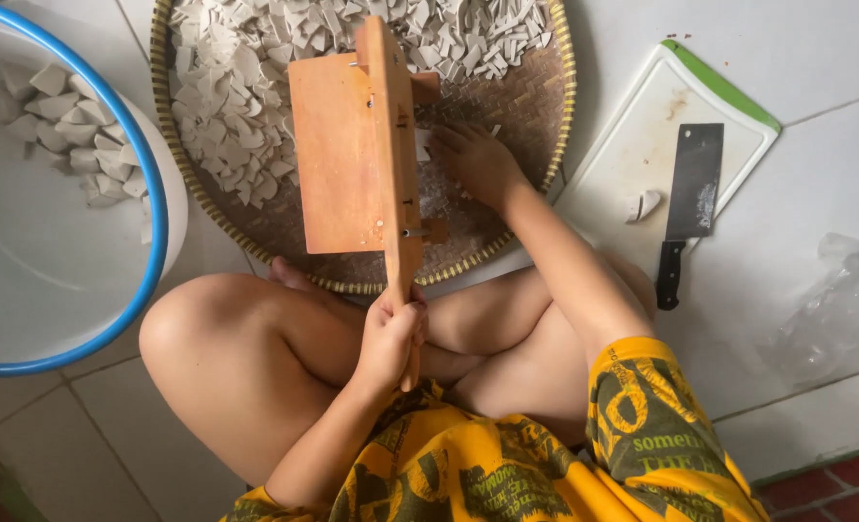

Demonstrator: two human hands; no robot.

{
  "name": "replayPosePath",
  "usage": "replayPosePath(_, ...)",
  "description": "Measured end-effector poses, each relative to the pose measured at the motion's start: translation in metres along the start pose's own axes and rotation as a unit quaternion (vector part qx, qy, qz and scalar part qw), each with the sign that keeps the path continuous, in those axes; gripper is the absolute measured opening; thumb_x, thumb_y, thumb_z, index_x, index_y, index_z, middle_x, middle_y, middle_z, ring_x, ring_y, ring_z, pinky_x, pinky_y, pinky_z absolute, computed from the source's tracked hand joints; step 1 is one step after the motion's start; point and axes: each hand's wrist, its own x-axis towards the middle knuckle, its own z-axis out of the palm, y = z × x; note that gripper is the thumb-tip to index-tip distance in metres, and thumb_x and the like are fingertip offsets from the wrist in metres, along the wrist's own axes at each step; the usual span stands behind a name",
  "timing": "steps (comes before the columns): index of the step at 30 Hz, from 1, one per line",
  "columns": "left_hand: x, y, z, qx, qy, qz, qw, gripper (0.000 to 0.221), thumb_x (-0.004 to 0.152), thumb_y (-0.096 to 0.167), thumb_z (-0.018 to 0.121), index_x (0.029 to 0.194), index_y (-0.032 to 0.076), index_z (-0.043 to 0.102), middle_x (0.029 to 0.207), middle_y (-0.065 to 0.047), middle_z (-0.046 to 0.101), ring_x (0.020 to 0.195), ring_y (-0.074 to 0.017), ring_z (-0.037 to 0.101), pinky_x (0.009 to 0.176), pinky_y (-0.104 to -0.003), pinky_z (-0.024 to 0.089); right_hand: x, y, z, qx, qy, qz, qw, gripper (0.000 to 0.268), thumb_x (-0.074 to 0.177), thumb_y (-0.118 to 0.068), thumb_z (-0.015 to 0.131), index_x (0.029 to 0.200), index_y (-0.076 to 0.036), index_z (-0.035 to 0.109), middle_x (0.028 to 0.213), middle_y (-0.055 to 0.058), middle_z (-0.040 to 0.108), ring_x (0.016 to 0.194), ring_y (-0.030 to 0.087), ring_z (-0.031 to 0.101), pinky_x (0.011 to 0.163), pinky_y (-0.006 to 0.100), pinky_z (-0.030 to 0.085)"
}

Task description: Slicing small food blocks into thin pieces using a manual wooden slicer and a kitchen knife on a tiled floor.

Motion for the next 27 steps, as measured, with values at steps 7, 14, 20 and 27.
replayPosePath(7, 0.009, -0.019, 0.003, -0.003, -0.006, 0.009, 1.000, 0.006, 0.087, 0.001, 0.061, 0.090, -0.002, 0.057, 0.048, -0.006, 0.040, 0.046, -0.0144, 0.043, 0.049, -0.029, 0.037, -0.004, 0.002, 0.019, 0.066, -0.093, 0.240, 0.964, 0.048, 0.098, -0.046, 0.069, 0.134, -0.016, 0.060, 0.113, 0.009, 0.062, 0.112, 0.033, 0.062, 0.098, 0.047, 0.048)
replayPosePath(14, 0.011, -0.031, 0.009, 0.014, 0.010, -0.004, 1.000, 0.005, 0.087, 0.003, 0.063, 0.091, 0.000, 0.061, 0.051, -0.003, 0.042, 0.046, -0.0097, 0.042, 0.047, -0.025, 0.033, 0.014, -0.008, 0.013, 0.119, 0.000, 0.239, 0.964, 0.024, 0.102, -0.028, 0.066, 0.119, -0.012, 0.058, 0.102, 0.013, 0.061, 0.100, 0.036, 0.068, 0.087, 0.045, 0.055)
replayPosePath(20, 0.017, -0.040, 0.009, 0.032, 0.012, -0.009, 0.999, 0.005, 0.086, 0.004, 0.065, 0.090, 0.002, 0.062, 0.051, -0.002, 0.044, 0.046, -0.0084, 0.043, 0.046, -0.023, 0.033, 0.020, -0.010, -0.022, 0.181, -0.009, 0.365, 0.913, 0.024, 0.105, -0.028, 0.063, 0.119, -0.010, 0.070, 0.107, 0.017, 0.068, 0.101, 0.037, 0.070, 0.085, 0.043, 0.060)
replayPosePath(27, 0.017, -0.041, 0.010, 0.043, 0.023, -0.009, 0.999, 0.004, 0.086, 0.004, 0.065, 0.089, 0.002, 0.062, 0.052, -0.002, 0.044, 0.047, -0.0086, 0.042, 0.047, -0.022, 0.033, 0.037, -0.021, 0.023, 0.238, 0.042, 0.388, 0.889, 0.028, 0.094, -0.034, 0.067, 0.117, -0.018, 0.073, 0.101, 0.018, 0.069, 0.098, 0.038, 0.068, 0.086, 0.046, 0.057)
